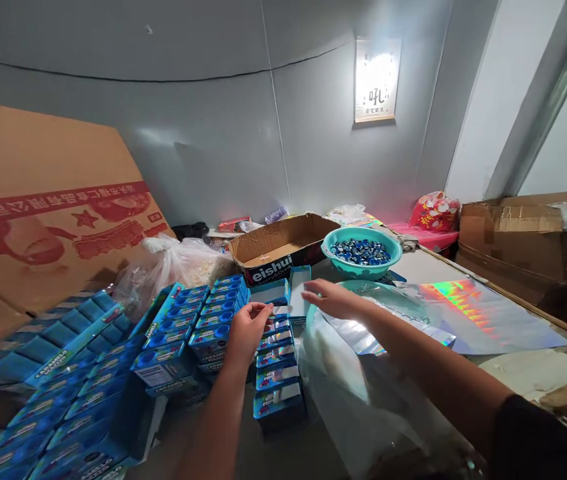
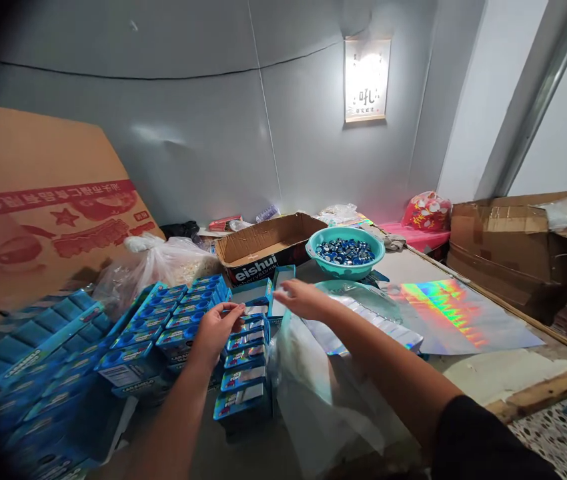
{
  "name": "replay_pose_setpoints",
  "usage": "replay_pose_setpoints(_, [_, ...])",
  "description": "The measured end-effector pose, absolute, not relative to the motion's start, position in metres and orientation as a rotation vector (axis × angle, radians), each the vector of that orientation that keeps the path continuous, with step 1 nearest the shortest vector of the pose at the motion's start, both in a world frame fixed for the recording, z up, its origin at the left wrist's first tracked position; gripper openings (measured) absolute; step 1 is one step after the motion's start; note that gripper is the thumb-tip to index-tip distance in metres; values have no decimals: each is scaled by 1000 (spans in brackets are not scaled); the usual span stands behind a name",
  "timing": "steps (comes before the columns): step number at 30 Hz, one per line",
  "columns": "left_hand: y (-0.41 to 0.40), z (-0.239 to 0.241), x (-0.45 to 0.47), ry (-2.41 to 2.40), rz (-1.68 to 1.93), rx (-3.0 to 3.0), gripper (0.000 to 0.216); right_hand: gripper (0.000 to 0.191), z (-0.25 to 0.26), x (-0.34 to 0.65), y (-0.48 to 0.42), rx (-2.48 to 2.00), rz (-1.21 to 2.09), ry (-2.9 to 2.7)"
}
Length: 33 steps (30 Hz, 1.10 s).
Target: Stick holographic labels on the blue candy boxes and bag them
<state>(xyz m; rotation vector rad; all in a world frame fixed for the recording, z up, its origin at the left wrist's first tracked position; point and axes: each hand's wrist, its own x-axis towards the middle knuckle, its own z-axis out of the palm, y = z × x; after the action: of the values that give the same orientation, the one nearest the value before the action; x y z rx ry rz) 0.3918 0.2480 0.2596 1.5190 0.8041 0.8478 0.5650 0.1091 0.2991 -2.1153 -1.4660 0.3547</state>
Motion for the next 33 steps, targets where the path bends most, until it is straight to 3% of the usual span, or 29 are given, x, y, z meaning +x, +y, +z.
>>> replay_pose_setpoints(4, [255, 257, 402, 798, 827, 1529, 47, 26, 297, 545, 150, -1835, 730, -1485])
replay_pose_setpoints(9, [258, 249, 408, 805, 852, 1566, 42, 5, 291, 549, 157, -1733, 841, -1245])
replay_pose_setpoints(14, [256, 248, 407, 865, 916, 1717, 37, 23, 300, 563, 166, -1714, 907, -1190])
replay_pose_setpoints(27, [271, 228, 414, 1029, 752, 2284, 10, 25, 255, 575, 208, -2033, 999, -1313])
replay_pose_setpoints(30, [276, 225, 416, 1060, 746, 2312, 14, 25, 251, 576, 212, -2032, 956, -1397])
replay_pose_setpoints(33, [281, 223, 417, 1110, 795, 2312, 39, 15, 247, 573, 214, -1995, 811, -1503])
